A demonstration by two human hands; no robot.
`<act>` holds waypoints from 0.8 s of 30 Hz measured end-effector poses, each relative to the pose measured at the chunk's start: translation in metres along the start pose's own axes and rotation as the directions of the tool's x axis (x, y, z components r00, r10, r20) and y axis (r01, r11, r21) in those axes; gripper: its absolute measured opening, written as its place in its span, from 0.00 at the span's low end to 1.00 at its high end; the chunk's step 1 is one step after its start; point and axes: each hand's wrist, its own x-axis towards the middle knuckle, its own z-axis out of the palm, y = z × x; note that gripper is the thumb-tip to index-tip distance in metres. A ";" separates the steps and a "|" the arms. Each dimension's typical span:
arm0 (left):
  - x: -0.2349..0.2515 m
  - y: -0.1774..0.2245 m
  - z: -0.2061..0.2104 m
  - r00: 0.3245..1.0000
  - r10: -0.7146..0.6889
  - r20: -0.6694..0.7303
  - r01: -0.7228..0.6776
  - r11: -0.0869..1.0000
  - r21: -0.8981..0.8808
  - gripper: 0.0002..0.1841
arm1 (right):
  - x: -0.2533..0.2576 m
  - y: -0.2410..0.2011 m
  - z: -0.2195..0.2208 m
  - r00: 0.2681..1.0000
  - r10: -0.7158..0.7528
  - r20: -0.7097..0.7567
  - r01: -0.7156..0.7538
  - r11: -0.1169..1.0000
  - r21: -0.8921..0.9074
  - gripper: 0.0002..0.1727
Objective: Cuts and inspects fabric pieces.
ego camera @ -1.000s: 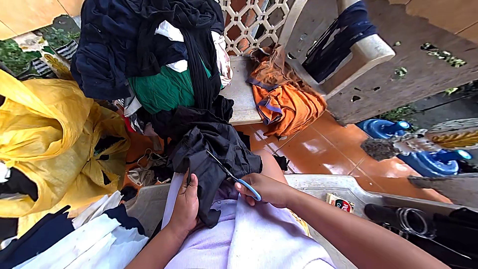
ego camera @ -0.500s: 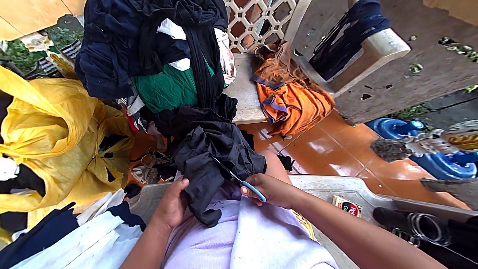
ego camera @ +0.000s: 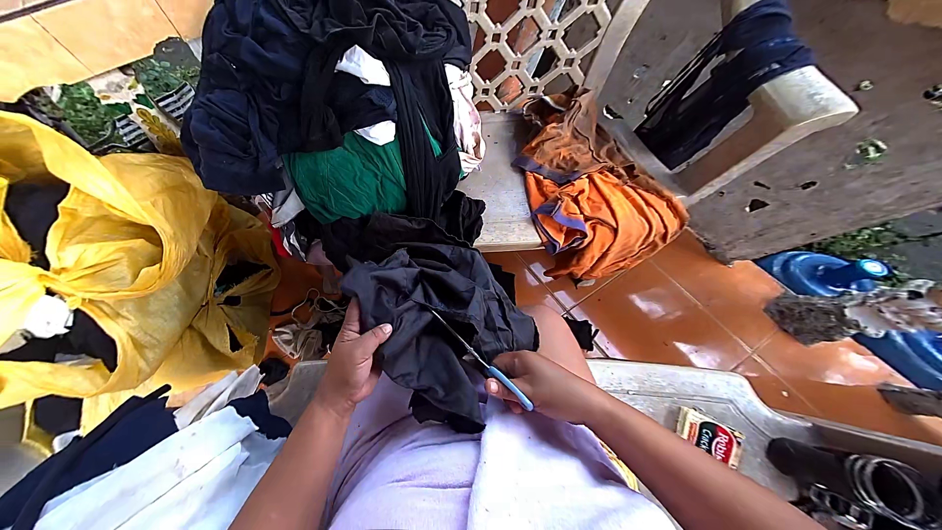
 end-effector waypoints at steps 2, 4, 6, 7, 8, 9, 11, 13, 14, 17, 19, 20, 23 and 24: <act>-0.001 0.002 -0.007 1.000 0.021 -0.014 -0.021 1.000 -0.002 0.38 | 0.004 0.001 0.003 1.000 -0.006 0.024 0.005 0.999 0.043 0.17; 0.000 0.001 -0.009 0.991 -0.014 -0.133 0.003 0.996 -0.087 0.31 | 0.009 0.002 0.004 0.999 -0.004 0.051 0.001 0.998 0.068 0.18; 0.002 -0.001 -0.006 0.948 -0.109 -0.300 0.047 0.977 -0.206 0.19 | 0.012 0.000 0.006 0.998 -0.011 0.061 0.005 0.996 0.093 0.19; 0.001 -0.003 -0.004 0.928 -0.164 -0.335 0.081 0.965 -0.249 0.24 | 0.013 -0.001 0.006 0.998 -0.015 0.066 0.008 0.995 0.101 0.19; -0.002 -0.007 -0.002 0.924 -0.199 -0.326 0.109 0.955 -0.275 0.29 | 0.014 -0.003 0.006 0.997 -0.015 0.071 0.008 0.994 0.107 0.18; -0.007 -0.011 0.001 0.933 -0.211 -0.292 0.126 0.951 -0.282 0.30 | 0.015 -0.003 0.006 0.997 -0.016 0.069 0.008 0.994 0.113 0.18; -0.012 -0.022 0.008 0.934 -0.229 -0.273 0.156 0.952 -0.263 0.22 | 0.015 -0.003 0.006 0.998 -0.010 0.064 0.002 0.993 0.118 0.18; -0.009 -0.025 0.019 0.893 -0.269 -0.362 0.218 0.960 -0.176 0.17 | 0.015 -0.002 0.006 0.998 0.003 0.063 -0.010 0.993 0.118 0.17; -0.006 -0.026 0.024 0.867 -0.283 -0.411 0.248 0.959 -0.138 0.17 | 0.015 -0.001 0.006 0.998 0.007 0.061 -0.015 0.993 0.121 0.17; 0.002 -0.030 0.031 0.837 -0.261 -0.481 0.269 0.962 -0.054 0.14 | 0.014 0.001 0.004 0.999 0.004 0.052 -0.009 0.995 0.095 0.18; 0.008 -0.031 0.034 0.844 -0.225 -0.487 0.255 0.967 -0.004 0.13 | 0.014 0.003 0.003 0.998 0.005 0.057 -0.007 0.999 0.043 0.20; 0.010 -0.030 0.035 0.851 -0.205 -0.485 0.248 0.968 0.027 0.13 | 0.014 0.004 0.002 0.998 0.008 0.061 -0.008 1.000 0.012 0.21; 0.011 -0.028 0.034 0.879 -0.140 -0.455 0.209 0.972 0.104 0.14 | 0.013 0.003 0.000 0.996 0.020 0.086 -0.014 0.997 -0.071 0.24; 0.010 -0.027 0.033 0.892 -0.125 -0.435 0.191 0.975 0.111 0.14 | 0.012 0.002 0.000 0.995 0.023 0.094 -0.014 0.996 -0.093 0.25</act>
